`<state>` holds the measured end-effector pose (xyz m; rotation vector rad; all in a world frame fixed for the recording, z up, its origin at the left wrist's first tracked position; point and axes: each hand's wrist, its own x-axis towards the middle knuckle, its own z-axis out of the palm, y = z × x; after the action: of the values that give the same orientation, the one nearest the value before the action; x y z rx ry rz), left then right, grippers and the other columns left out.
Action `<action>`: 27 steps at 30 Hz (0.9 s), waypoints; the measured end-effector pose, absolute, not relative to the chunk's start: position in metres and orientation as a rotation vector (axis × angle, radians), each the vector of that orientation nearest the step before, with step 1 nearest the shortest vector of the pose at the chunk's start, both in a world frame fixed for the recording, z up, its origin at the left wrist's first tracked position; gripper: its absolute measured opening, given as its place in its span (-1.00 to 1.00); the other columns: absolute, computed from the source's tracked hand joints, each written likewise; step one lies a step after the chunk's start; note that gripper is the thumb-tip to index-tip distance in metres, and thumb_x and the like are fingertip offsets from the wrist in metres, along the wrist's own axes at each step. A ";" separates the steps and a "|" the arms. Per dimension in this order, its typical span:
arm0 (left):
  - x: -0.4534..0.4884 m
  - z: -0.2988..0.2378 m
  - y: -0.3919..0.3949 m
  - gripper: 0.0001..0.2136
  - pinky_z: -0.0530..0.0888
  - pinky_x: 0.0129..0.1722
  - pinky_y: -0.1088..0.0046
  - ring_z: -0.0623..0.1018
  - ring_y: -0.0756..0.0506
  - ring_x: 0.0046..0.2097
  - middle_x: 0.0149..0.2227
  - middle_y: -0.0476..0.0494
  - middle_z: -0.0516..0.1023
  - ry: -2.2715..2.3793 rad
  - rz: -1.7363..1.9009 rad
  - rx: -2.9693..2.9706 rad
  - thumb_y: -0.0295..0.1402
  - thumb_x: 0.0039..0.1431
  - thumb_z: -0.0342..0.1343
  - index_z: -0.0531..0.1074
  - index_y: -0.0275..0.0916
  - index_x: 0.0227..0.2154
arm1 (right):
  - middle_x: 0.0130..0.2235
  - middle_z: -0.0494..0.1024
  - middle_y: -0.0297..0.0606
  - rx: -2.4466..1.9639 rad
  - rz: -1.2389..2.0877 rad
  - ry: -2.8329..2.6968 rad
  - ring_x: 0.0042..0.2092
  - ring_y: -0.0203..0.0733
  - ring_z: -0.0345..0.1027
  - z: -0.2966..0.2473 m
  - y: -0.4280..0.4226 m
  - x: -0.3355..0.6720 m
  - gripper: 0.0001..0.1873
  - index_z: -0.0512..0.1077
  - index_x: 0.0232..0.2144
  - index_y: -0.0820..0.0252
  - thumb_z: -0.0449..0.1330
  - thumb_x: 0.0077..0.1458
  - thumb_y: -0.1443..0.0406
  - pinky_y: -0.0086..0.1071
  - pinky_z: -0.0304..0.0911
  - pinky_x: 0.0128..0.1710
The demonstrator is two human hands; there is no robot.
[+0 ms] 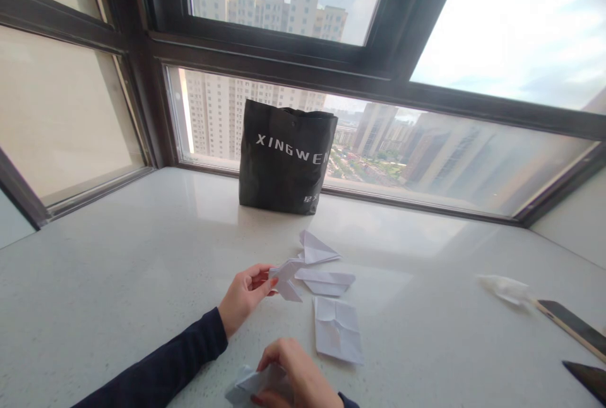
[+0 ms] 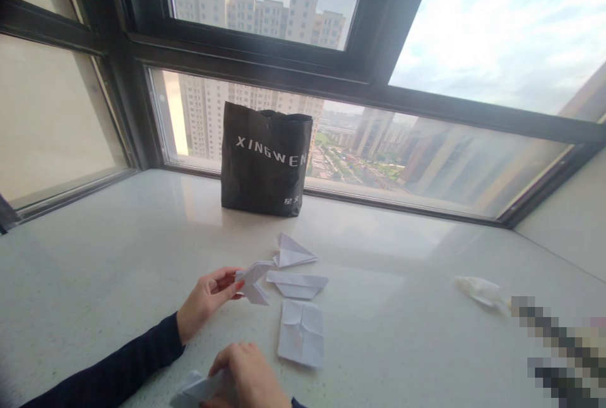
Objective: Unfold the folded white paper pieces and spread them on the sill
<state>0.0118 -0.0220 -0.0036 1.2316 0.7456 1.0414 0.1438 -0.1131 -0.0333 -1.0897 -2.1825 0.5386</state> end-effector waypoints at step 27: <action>0.008 -0.004 -0.035 -0.49 0.31 -0.62 0.53 0.33 0.02 -0.59 -0.44 -0.20 0.44 0.507 0.843 1.625 0.00 0.12 0.00 0.41 -0.37 -0.10 | -0.44 0.54 -0.42 -1.377 -0.046 -1.686 -0.48 -0.23 0.28 0.004 -0.109 0.168 -0.85 0.41 -0.37 0.07 0.05 0.14 0.21 -0.38 0.01 -0.43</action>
<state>0.0079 -0.0351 -0.0043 1.6252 0.5070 0.8433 0.1675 -0.1086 0.0035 -1.3767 -1.6857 -0.0462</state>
